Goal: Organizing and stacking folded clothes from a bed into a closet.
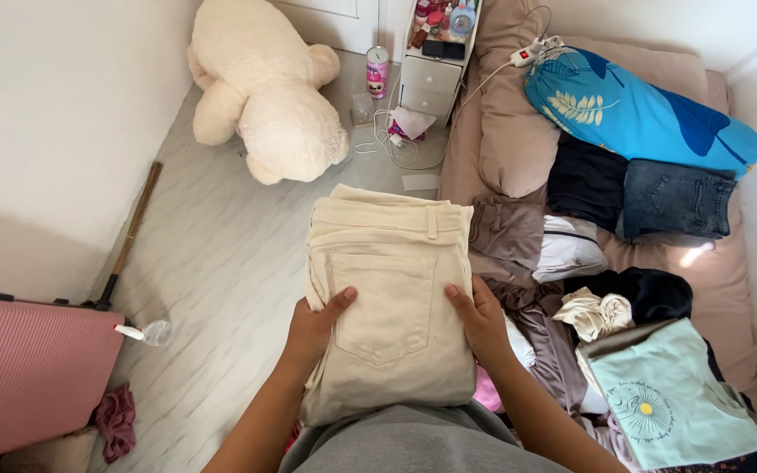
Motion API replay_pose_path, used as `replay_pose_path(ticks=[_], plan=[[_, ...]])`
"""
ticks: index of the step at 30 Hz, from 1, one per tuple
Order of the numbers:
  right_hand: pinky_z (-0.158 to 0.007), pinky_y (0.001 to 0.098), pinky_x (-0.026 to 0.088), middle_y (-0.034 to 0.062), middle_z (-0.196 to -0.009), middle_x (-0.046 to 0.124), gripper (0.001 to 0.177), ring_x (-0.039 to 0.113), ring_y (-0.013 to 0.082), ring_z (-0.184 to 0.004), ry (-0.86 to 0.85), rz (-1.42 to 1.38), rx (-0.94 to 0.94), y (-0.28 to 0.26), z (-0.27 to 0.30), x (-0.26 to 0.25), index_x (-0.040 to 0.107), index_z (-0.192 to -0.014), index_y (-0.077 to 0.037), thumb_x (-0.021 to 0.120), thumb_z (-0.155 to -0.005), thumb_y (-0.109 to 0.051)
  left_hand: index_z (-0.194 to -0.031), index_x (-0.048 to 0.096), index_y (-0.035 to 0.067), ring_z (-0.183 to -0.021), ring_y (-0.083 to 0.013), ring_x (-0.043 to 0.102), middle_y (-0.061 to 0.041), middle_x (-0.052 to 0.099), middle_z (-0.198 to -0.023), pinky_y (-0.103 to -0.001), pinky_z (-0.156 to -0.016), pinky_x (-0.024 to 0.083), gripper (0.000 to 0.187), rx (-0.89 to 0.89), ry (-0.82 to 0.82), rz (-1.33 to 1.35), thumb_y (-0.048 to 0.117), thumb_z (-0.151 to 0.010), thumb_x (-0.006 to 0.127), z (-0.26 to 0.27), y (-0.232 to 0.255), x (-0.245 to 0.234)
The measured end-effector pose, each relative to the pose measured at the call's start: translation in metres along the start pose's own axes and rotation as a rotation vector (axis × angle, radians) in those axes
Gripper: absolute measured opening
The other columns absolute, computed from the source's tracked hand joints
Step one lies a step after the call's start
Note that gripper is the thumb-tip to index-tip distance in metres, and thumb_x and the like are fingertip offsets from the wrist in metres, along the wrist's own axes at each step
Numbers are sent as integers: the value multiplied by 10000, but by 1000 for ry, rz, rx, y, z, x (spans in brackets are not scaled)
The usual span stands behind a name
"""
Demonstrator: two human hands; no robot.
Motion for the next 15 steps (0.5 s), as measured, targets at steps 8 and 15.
replay_pose_path(ticks=[8,15], plan=[[-768,243,546,77,-1061,729,421,669,97,-870,20,19,16,-19,-52,-35,593,-1279,-11,661,-952,-267,-1195,684,-92,-853,-240,756,-187,775,-1020,-336,-737,622,613,49,-114,31,369,-807,798,-62,30,48],[-767,279,563,106,-1070,733,448,693,128,-870,157,62,5,-33,-108,-49,590,-1282,-11,673,-927,-271,-1173,698,-71,-853,-216,757,-165,781,-1016,-327,-744,625,558,32,-237,22,339,-809,796,-134,68,84]])
Point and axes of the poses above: each hand's wrist, its own z-axis away from the middle knuckle, its own x-axis out of the palm, y = z × x, the point moved 7 cm from there along -z, towards the middle knuckle
